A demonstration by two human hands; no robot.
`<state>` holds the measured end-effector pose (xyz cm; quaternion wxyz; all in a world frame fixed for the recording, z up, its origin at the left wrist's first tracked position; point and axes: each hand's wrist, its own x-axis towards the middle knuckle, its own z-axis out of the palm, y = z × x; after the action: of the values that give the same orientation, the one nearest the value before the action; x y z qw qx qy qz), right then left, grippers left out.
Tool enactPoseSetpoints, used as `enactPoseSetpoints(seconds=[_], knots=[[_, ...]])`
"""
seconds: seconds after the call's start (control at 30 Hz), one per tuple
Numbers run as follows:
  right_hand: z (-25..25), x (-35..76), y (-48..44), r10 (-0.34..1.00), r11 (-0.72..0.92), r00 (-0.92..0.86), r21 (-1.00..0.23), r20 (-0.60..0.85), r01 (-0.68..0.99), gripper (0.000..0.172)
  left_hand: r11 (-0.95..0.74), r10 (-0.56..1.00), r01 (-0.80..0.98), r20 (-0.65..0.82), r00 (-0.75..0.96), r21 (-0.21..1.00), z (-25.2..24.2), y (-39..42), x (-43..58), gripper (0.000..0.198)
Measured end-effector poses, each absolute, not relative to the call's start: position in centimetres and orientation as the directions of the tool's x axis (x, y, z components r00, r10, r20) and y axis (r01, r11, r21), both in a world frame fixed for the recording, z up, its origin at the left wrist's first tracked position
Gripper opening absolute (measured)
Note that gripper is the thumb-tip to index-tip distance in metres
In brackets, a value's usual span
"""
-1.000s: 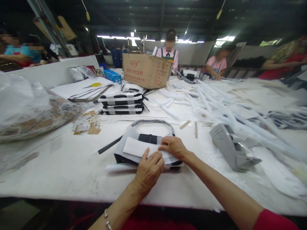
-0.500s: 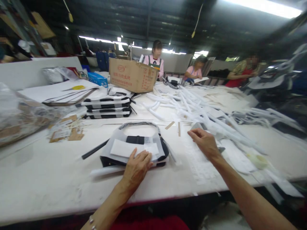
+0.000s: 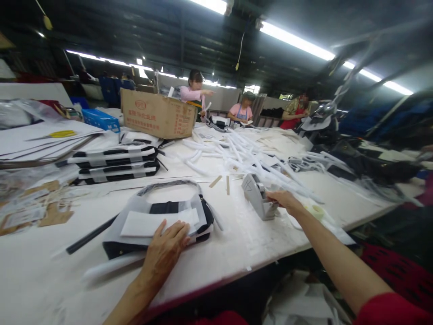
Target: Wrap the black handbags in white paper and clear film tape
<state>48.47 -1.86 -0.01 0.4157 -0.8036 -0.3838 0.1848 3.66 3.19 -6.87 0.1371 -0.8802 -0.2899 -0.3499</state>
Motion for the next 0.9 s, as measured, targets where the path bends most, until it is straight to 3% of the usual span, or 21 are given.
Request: enactPoseSetpoints(seconds=[0.3, 0.57, 0.7, 0.8, 0.9], knots=[[1.1, 48.4, -5.1, 0.673, -0.281, 0.737, -0.943, -0.060, 0.180, 0.024, -0.783, 0.429, 0.618, 0.656, 0.622, -0.074, -7.3, 3.3, 3.5, 0.025], [-3.4, 47.8, -8.1, 0.640, -0.322, 0.728, -0.946, -0.246, -0.036, 0.022, -0.793, 0.472, 0.609, 0.633, 0.614, 0.001, -7.2, 3.3, 3.5, 0.026], [-3.9, 48.4, -9.6, 0.625, -0.465, 0.719, -0.885, -0.303, 0.031, 0.022, -0.778, 0.535, 0.623, 0.605, 0.589, 0.081, -6.8, 2.7, 3.6, 0.025], [-2.2, 47.8, -9.6, 0.681, -0.557, 0.685, -0.790, -0.257, 0.257, 0.030, -0.768, 0.578, 0.624, 0.576, 0.578, 0.144, -6.6, 2.3, 3.7, 0.022], [1.8, 43.6, -6.5, 0.914, -0.361, 0.369, -0.755, -0.170, 0.547, 0.039, -0.766, 0.596, 0.617, 0.559, 0.576, 0.180, -6.5, 2.2, 3.8, 0.023]])
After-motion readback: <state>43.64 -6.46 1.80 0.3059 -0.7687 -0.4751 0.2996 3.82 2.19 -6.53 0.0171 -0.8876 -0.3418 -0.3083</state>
